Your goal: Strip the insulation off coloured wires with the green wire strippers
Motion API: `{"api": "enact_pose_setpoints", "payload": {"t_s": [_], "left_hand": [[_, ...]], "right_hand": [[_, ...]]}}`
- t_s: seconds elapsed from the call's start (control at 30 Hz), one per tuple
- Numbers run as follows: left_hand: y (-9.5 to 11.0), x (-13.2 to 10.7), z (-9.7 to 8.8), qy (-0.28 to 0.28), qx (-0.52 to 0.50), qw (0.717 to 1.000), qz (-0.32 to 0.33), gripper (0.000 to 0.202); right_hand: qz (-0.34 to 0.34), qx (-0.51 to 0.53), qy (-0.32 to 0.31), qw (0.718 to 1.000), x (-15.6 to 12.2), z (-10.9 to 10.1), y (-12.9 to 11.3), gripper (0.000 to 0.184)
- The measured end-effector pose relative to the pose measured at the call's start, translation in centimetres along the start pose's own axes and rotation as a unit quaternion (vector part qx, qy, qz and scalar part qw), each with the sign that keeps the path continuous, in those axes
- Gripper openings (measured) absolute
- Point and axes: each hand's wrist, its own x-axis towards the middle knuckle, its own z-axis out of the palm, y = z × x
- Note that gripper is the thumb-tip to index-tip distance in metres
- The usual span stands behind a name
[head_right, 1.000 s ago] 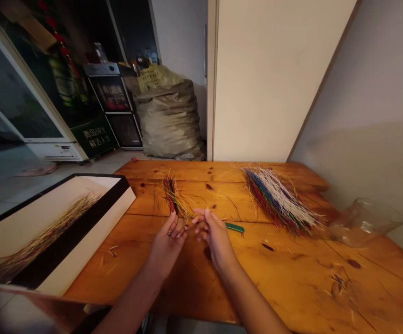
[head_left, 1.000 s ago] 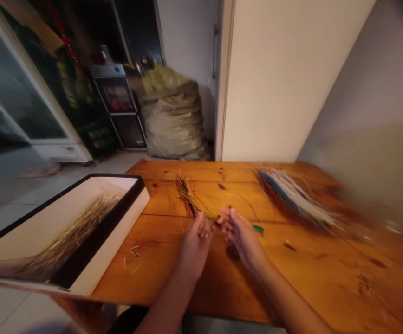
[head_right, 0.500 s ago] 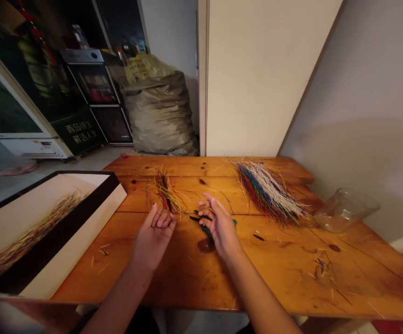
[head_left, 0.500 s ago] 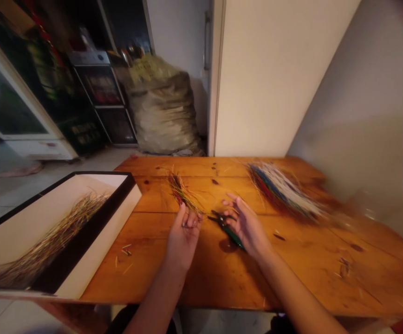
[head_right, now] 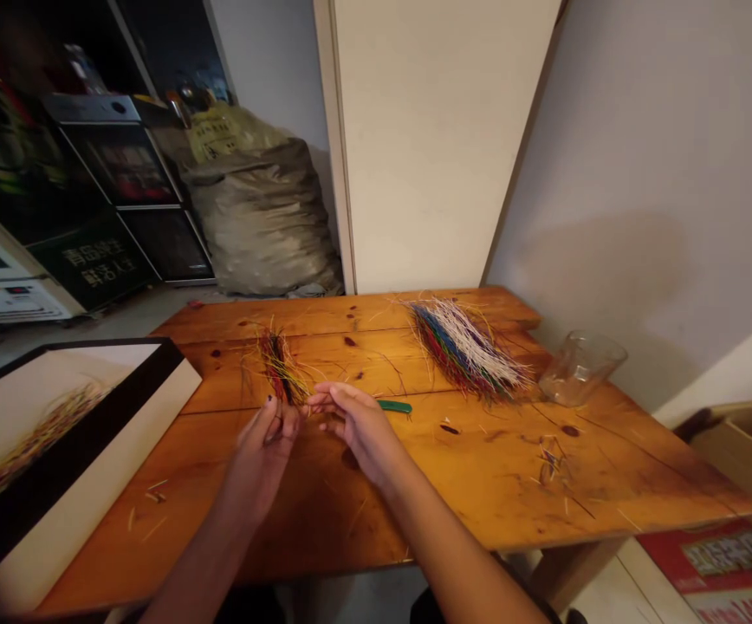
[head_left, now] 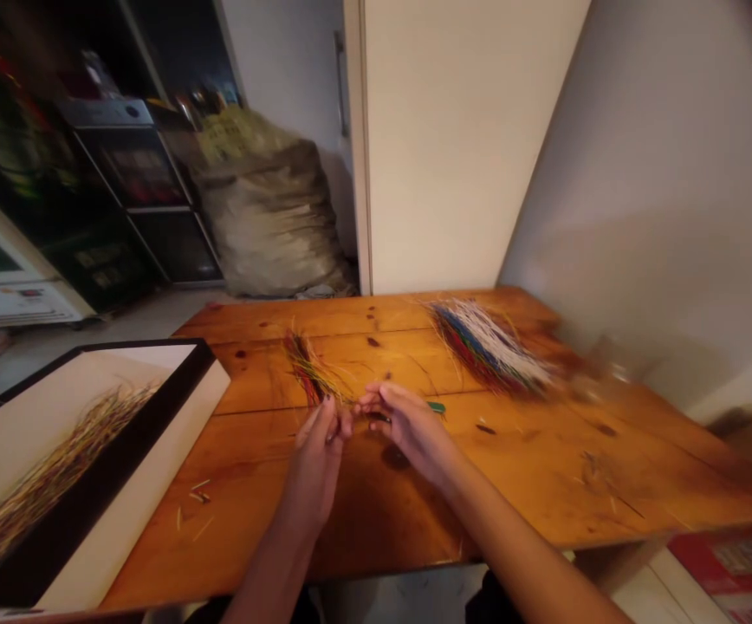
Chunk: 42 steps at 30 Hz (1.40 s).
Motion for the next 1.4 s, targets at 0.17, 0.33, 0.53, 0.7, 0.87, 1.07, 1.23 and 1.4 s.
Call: {"api": "enact_pose_setpoints", "payload": {"t_s": [0.17, 0.33, 0.53, 0.7, 0.87, 1.07, 1.23, 1.4], "left_hand": [[-1.8, 0.4, -1.3, 0.031, 0.044, 0.998, -0.019, 0.027], [-2.7, 0.7, -2.1, 0.01, 0.199, 0.98, 0.03, 0.014], [-1.8, 1.1, -2.6, 0.027, 0.259, 0.962, 0.076, 0.011], [-1.6, 0.8, -2.9, 0.098, 0.212, 0.968, 0.093, 0.02], [-1.2, 0.6, -1.2, 0.073, 0.179, 0.973, 0.125, 0.016], [-0.5, 0.6, -0.6, 0.026, 0.169, 0.981, 0.097, 0.015], [-1.4, 0.4, -0.4, -0.02, 0.166, 0.984, 0.056, 0.014], [-1.5, 0.7, -0.7, 0.03, 0.168, 0.983, 0.066, 0.006]], "right_hand": [[-0.068, -0.015, 0.06, 0.996, 0.3, -0.2, -0.1, 0.013], [-0.127, -0.009, 0.17, 0.977, 0.9, -2.0, -0.9, 0.014], [-0.205, -0.012, 0.268, 0.941, 1.0, -5.9, -3.4, 0.016], [-0.212, -0.079, 0.267, 0.937, 0.6, -6.0, -4.1, 0.017], [-0.115, -0.073, 0.139, 0.981, 0.1, -2.5, -3.0, 0.023], [-0.041, -0.134, 0.037, 0.989, -1.1, 0.0, -1.9, 0.017], [-0.019, -0.187, 0.01, 0.982, -1.3, 0.7, -0.9, 0.019], [0.024, -0.214, 0.041, 0.976, -0.9, -0.3, -1.1, 0.022]]}}
